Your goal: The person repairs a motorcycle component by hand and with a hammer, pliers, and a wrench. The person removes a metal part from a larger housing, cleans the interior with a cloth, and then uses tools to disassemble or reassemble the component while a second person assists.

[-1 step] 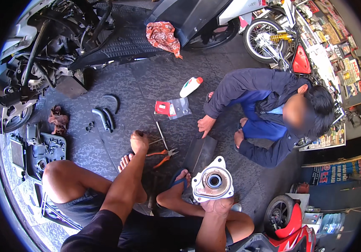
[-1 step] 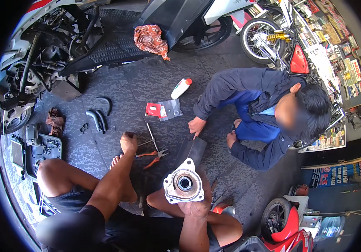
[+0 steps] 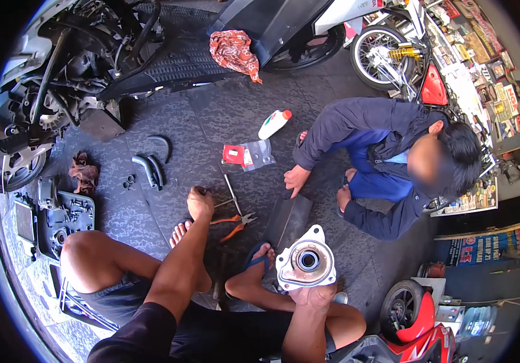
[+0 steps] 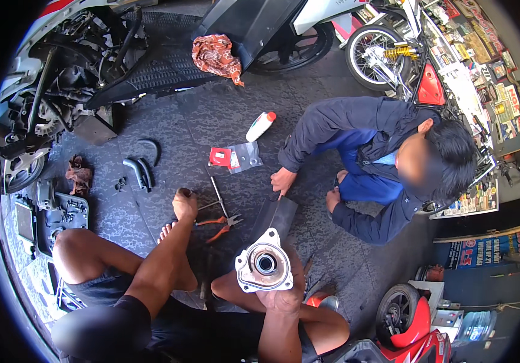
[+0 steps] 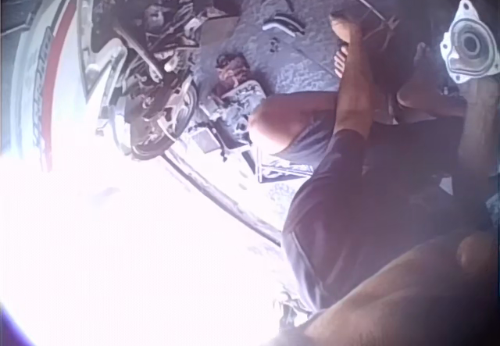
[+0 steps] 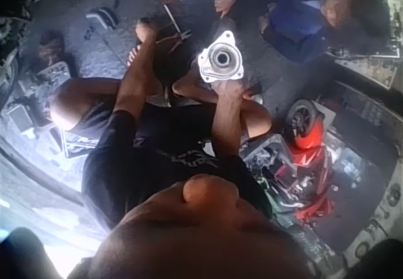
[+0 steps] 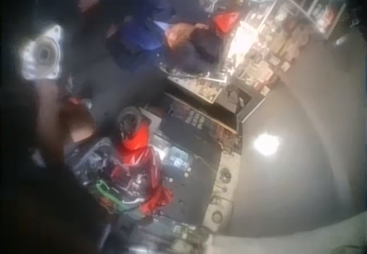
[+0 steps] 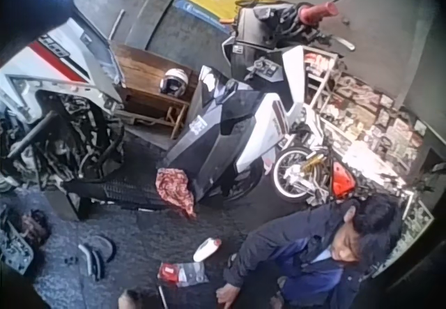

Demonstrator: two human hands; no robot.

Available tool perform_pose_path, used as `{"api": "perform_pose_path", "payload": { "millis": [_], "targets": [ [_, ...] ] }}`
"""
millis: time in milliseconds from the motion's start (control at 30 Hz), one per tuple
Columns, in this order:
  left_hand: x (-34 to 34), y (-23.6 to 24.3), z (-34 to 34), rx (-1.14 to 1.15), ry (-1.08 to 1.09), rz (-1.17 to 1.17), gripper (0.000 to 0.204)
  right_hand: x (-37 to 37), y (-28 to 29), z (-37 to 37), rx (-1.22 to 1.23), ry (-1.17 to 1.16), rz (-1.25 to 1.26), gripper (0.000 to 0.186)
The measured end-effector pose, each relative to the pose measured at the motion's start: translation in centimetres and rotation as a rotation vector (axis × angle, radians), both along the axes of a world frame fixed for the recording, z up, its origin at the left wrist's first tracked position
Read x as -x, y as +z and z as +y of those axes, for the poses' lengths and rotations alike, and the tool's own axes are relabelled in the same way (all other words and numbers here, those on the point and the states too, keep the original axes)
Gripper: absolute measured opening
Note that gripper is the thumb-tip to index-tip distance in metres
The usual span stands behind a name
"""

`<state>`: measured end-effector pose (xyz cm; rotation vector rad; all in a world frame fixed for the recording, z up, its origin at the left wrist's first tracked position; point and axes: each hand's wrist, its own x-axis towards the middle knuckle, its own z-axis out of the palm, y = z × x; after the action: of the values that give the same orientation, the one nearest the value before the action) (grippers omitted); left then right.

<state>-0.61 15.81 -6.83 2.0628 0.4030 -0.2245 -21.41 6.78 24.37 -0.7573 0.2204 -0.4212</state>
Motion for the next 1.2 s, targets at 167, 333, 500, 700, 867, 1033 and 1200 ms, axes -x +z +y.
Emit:
{"api": "perform_pose_path", "payload": {
  "millis": [167,333,500,700,867,1033,1200],
  "targets": [
    [-0.3,8.0,-0.9,0.183,-0.032,-0.082,0.033,-0.6,0.6,-0.1,0.089,-0.010,-0.004,0.085],
    [4.0,20.8,-1.5,0.694,-0.177,-0.201,0.022,-1.5,0.6,-0.6,0.145,-0.017,-0.007,0.085],
    [9.2,29.1,2.4,0.801,-0.610,-0.512,0.027,-1.4,-0.3,-0.9,0.316,-0.090,0.011,0.084],
    [11.0,28.9,3.0,0.851,-0.701,-0.290,0.038,0.7,-1.2,-0.9,0.403,-0.071,0.156,0.078],
    [12.5,26.4,2.0,0.766,-0.765,-0.224,0.032,1.9,-2.8,-1.0,0.443,-0.096,0.313,0.069],
    [14.0,22.7,1.1,0.618,-0.800,-0.255,0.030,3.0,-5.6,-0.8,0.396,-0.117,0.369,0.065],
    [14.2,21.2,0.6,0.639,-0.799,-0.222,0.028,3.9,-7.3,-1.2,0.403,-0.115,0.428,0.063]
  ]
}}
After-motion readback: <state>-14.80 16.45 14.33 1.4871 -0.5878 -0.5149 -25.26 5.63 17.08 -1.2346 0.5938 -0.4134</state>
